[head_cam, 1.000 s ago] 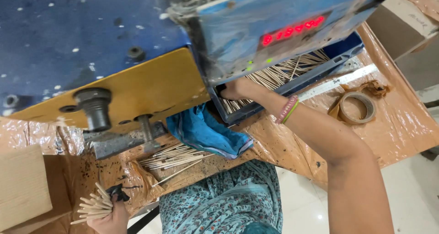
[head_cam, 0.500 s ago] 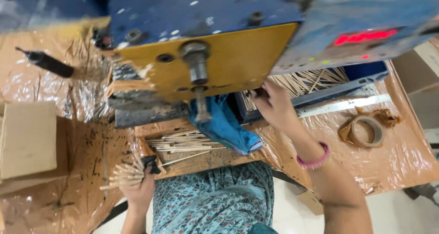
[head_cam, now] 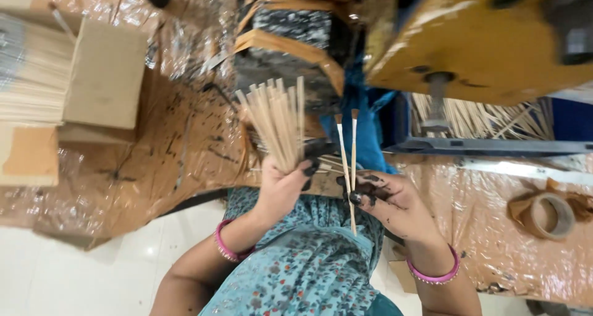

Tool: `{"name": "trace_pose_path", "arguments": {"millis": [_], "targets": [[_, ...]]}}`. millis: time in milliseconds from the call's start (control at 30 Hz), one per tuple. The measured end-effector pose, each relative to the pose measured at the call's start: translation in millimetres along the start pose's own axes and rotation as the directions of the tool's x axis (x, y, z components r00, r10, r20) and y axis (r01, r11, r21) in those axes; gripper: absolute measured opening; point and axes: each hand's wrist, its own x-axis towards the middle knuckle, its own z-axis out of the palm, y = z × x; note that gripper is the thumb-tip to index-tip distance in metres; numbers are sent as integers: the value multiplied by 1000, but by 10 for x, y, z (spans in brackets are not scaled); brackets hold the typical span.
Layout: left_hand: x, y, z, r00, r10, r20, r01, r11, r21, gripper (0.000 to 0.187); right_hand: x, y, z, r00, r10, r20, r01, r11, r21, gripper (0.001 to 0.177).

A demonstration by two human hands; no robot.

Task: Operating a machine to apply coating to incense sticks and sorting the finished products.

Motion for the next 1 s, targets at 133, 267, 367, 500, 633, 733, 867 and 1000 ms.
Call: {"name": "trace_pose_path", "arguments": {"millis": [133,267,367,500,633,733,867,1000], "targets": [[16,326,244,992,89,90,-81,992,-97,17,89,216,41,998,56,34,-61,983,173,38],[-8,377,184,980,149,130,-138,986,-95,10,220,195,178,990,81,118,-103,976,194,40],[-19,514,216,985,80,150,-63,991,-115,10,272,199,252,985,84,152,-110,979,170,39],[-17,547,198,995,73,71,-67,994,-82,10,248,208,266,991,82,109,-104,972,210,41],[-9,496,102,998,67,22,-65,995,-70,9,188,186,229,996,85,21,-86,992,92,39],[-4,598,114,998,66,11,-64,991,-117,14,100,310,143,994,104,-31,-99,988,116,37],[27,710,161,1000,27,-13,-27,999,-44,19,75,398,101,991,128,-43,-118,976,184,32],[13,569,79,995,104,0,-103,984,-147,21,55,476,99,988,82,-132,-42,958,284,32]]}}
